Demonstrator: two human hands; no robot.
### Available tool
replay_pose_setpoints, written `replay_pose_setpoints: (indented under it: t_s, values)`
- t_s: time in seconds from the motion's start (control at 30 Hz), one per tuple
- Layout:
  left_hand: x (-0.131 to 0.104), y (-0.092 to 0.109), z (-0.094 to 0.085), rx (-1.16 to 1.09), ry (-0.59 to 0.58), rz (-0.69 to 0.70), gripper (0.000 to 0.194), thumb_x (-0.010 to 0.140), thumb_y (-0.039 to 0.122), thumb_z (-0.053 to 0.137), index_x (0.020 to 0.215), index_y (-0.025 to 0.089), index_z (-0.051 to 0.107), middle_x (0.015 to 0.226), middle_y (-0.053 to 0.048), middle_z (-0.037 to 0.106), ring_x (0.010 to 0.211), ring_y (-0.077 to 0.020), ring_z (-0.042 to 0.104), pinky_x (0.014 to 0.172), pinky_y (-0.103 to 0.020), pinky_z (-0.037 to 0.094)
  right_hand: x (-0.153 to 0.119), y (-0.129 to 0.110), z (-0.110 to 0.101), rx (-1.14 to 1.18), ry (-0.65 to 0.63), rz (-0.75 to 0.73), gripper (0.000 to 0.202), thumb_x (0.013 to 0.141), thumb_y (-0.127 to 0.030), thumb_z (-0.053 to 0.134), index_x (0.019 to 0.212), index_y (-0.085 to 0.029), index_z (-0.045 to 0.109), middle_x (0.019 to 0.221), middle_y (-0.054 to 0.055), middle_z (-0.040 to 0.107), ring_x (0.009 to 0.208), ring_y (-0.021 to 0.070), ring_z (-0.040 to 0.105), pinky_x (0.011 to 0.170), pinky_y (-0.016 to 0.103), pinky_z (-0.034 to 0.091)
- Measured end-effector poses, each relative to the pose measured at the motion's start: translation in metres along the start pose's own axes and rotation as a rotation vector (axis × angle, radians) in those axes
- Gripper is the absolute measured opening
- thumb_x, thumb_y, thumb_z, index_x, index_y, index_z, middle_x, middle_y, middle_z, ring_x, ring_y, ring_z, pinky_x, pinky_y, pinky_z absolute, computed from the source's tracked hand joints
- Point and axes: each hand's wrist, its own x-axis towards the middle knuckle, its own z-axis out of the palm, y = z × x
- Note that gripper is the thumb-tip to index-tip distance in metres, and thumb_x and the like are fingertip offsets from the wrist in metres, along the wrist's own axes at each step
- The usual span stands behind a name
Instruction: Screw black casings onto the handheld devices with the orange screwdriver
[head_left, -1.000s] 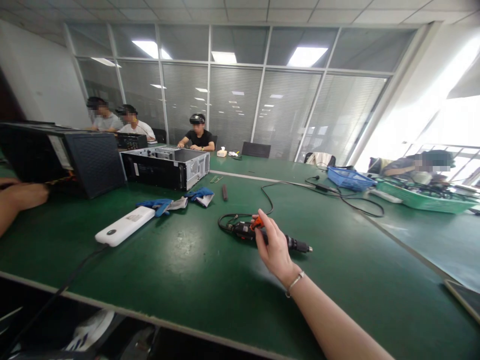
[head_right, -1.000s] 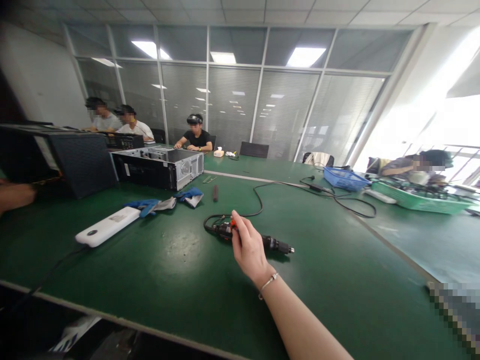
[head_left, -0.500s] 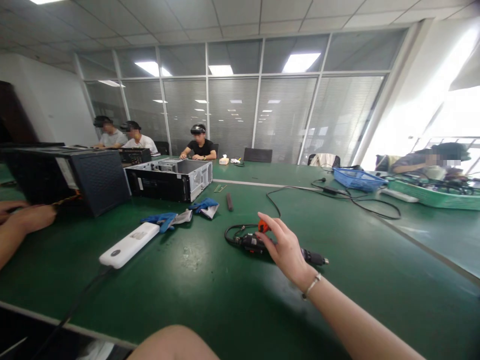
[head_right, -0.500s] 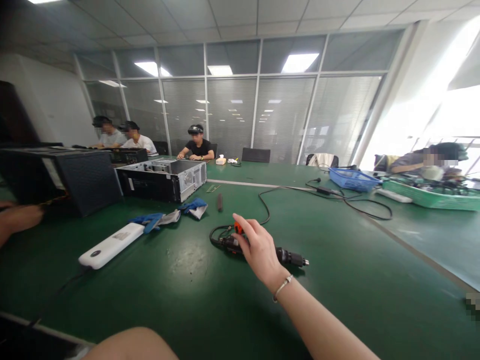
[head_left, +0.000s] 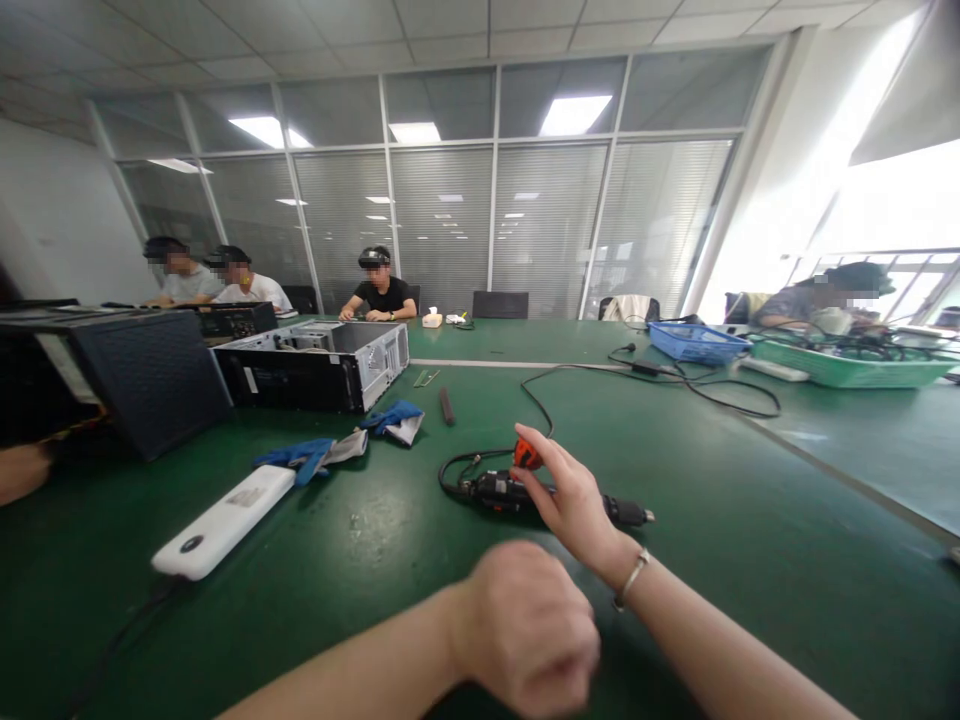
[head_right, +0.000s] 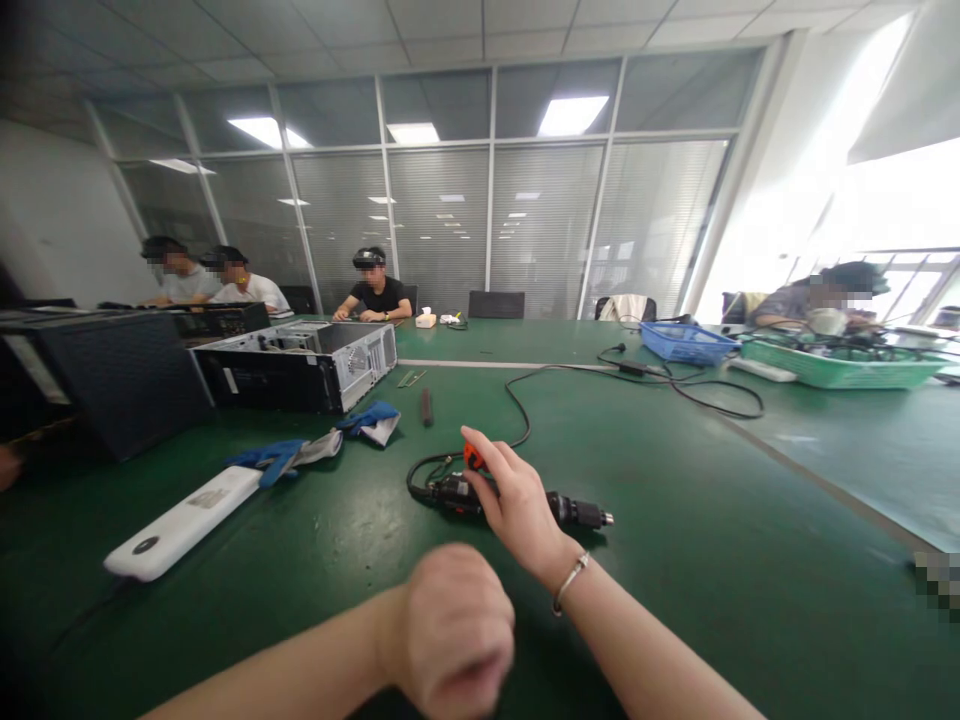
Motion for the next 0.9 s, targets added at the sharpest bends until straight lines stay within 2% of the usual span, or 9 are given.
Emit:
replay_pose_setpoints:
  t_s: [0.07,0.13,0.17,0.27,0.3,0.4,0.53,0.7,0.9]
  values:
    - [0.024,-0.044,-0.053,0.102,0.218,-0.065,0.019,0.089,0.029,0.059,0.105,0.02,0.062,0.109,-0.01,0.063,0.103,-0.0255,0.058,0.093,-0.045,0.049,0.0,-0.001,0.0,-0.002,-0.007,-0.002,0.048,0.092,-0.019,0.049,0.139,-0.025,0.04,0.11,0.008,0.062,0.092,0.0197,0.063,0.081,0.034,0.055]
    - [0.039,-0.081,-0.083,0.197,0.385,-0.176,0.036,0.077,0.029,0.069,0.111,0.019,0.058,0.115,-0.012,0.062,0.111,-0.03,0.055,0.099,-0.048,0.044,-0.001,-0.002,0.0,-0.001,-0.014,-0.002,0.049,0.091,-0.019,0.049,0.139,-0.025,0.039,0.111,0.008,0.062,0.091,0.0199,0.063,0.081,0.034,0.056]
    - [0.043,-0.095,-0.089,0.219,0.41,-0.239,0.053,0.071,0.032,0.075,0.118,0.019,0.054,0.123,-0.012,0.058,0.115,-0.0318,0.053,0.101,-0.049,0.043,-0.002,-0.002,0.0,0.0,-0.017,-0.001,0.05,0.091,-0.021,0.05,0.139,-0.025,0.039,0.112,0.008,0.062,0.091,0.0199,0.063,0.081,0.034,0.056]
    - [0.05,-0.118,-0.078,0.15,0.271,-0.294,0.078,0.061,0.04,0.083,0.129,0.022,0.049,0.133,-0.011,0.054,0.123,-0.0319,0.05,0.106,-0.048,0.038,-0.003,-0.001,0.0,-0.02,0.018,0.019,0.05,0.09,-0.025,0.055,0.138,-0.026,0.042,0.107,0.008,0.061,0.088,0.0197,0.063,0.079,0.034,0.056]
    - [0.051,-0.121,-0.071,0.119,0.233,-0.295,0.078,0.062,0.039,0.083,0.13,0.022,0.049,0.133,-0.01,0.055,0.122,-0.0308,0.051,0.107,-0.046,0.038,-0.002,0.0,0.0,-0.029,0.036,0.028,0.049,0.089,-0.026,0.056,0.137,-0.026,0.043,0.104,0.007,0.061,0.086,0.0194,0.063,0.077,0.033,0.056]
    - [0.056,-0.124,-0.061,0.07,0.212,-0.309,0.062,0.067,0.032,0.081,0.124,0.023,0.057,0.124,-0.006,0.063,0.116,-0.027,0.056,0.105,-0.041,0.039,0.001,-0.001,-0.002,-0.026,0.04,0.03,0.046,0.091,-0.023,0.051,0.136,-0.026,0.044,0.098,0.006,0.062,0.082,0.0186,0.063,0.075,0.032,0.056]
    - [0.055,-0.121,-0.069,0.024,0.178,-0.297,0.057,0.066,0.035,0.082,0.118,0.024,0.062,0.116,-0.005,0.067,0.108,-0.0269,0.06,0.098,-0.039,0.044,0.002,-0.006,-0.006,0.039,-0.029,0.012,0.052,0.092,-0.02,0.047,0.142,-0.025,0.035,0.108,0.008,0.063,0.092,0.019,0.064,0.083,0.034,0.055]
    - [0.05,-0.11,-0.071,0.026,0.212,-0.32,0.055,0.058,0.034,0.086,0.107,0.021,0.065,0.107,-0.005,0.067,0.1,-0.0269,0.062,0.093,-0.038,0.046,-0.003,-0.011,-0.006,0.007,-0.015,-0.027,0.049,0.091,-0.024,0.052,0.138,-0.027,0.04,0.11,0.008,0.062,0.094,0.0201,0.063,0.082,0.034,0.055]
    - [0.05,-0.101,-0.069,0.032,0.189,-0.297,0.053,0.064,0.033,0.082,0.11,0.021,0.06,0.11,-0.005,0.065,0.101,-0.0266,0.061,0.092,-0.038,0.046,-0.005,-0.016,-0.005,0.079,-0.055,-0.038,0.053,0.092,-0.02,0.047,0.143,-0.024,0.032,0.112,0.009,0.063,0.099,0.02,0.064,0.085,0.034,0.055]
